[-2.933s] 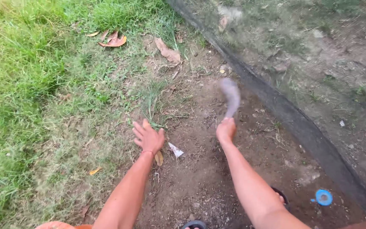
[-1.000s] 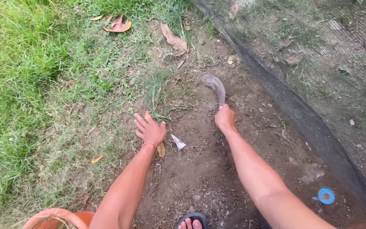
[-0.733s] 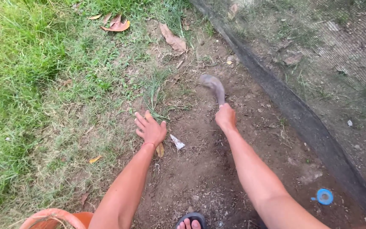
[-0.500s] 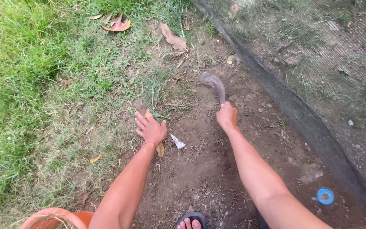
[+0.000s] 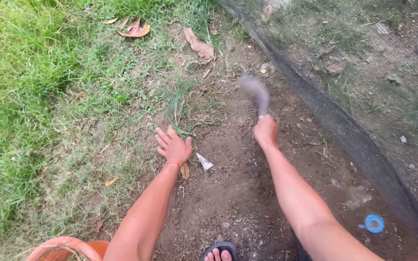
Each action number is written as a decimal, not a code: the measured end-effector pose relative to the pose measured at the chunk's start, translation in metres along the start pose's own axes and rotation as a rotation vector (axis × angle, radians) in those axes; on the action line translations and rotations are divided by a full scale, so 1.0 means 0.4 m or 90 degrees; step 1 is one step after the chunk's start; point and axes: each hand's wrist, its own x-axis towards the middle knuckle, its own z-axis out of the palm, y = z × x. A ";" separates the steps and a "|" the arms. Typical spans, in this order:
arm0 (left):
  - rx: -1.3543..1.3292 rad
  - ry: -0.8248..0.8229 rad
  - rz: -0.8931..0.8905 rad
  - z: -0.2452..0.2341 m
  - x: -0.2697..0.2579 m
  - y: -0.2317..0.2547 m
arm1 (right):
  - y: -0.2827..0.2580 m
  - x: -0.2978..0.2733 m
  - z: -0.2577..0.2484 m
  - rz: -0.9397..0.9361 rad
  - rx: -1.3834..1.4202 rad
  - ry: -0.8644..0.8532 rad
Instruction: Pulling weeds and cutting grass using a hand scythe and collecting them in a bucket.
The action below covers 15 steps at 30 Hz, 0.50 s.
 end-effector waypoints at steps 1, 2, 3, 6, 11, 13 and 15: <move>0.001 0.002 -0.003 -0.005 0.002 -0.006 | -0.008 -0.004 0.011 -0.002 0.001 -0.003; 0.005 0.003 0.007 -0.004 0.001 -0.004 | -0.008 -0.004 0.010 0.043 0.049 0.046; 0.008 0.004 0.017 -0.002 0.001 0.000 | -0.008 -0.003 0.009 0.087 0.097 0.096; 0.006 0.001 0.000 0.005 0.004 -0.006 | -0.023 0.012 0.024 -0.022 -0.050 -0.103; 0.009 0.001 0.007 0.000 0.001 -0.006 | 0.002 -0.011 0.068 0.118 0.092 -0.023; 0.008 -0.003 0.011 -0.004 0.006 0.002 | 0.016 -0.001 0.075 0.111 0.066 -0.118; -0.002 -0.013 -0.009 -0.026 -0.013 0.004 | -0.008 -0.036 0.063 0.107 0.069 0.046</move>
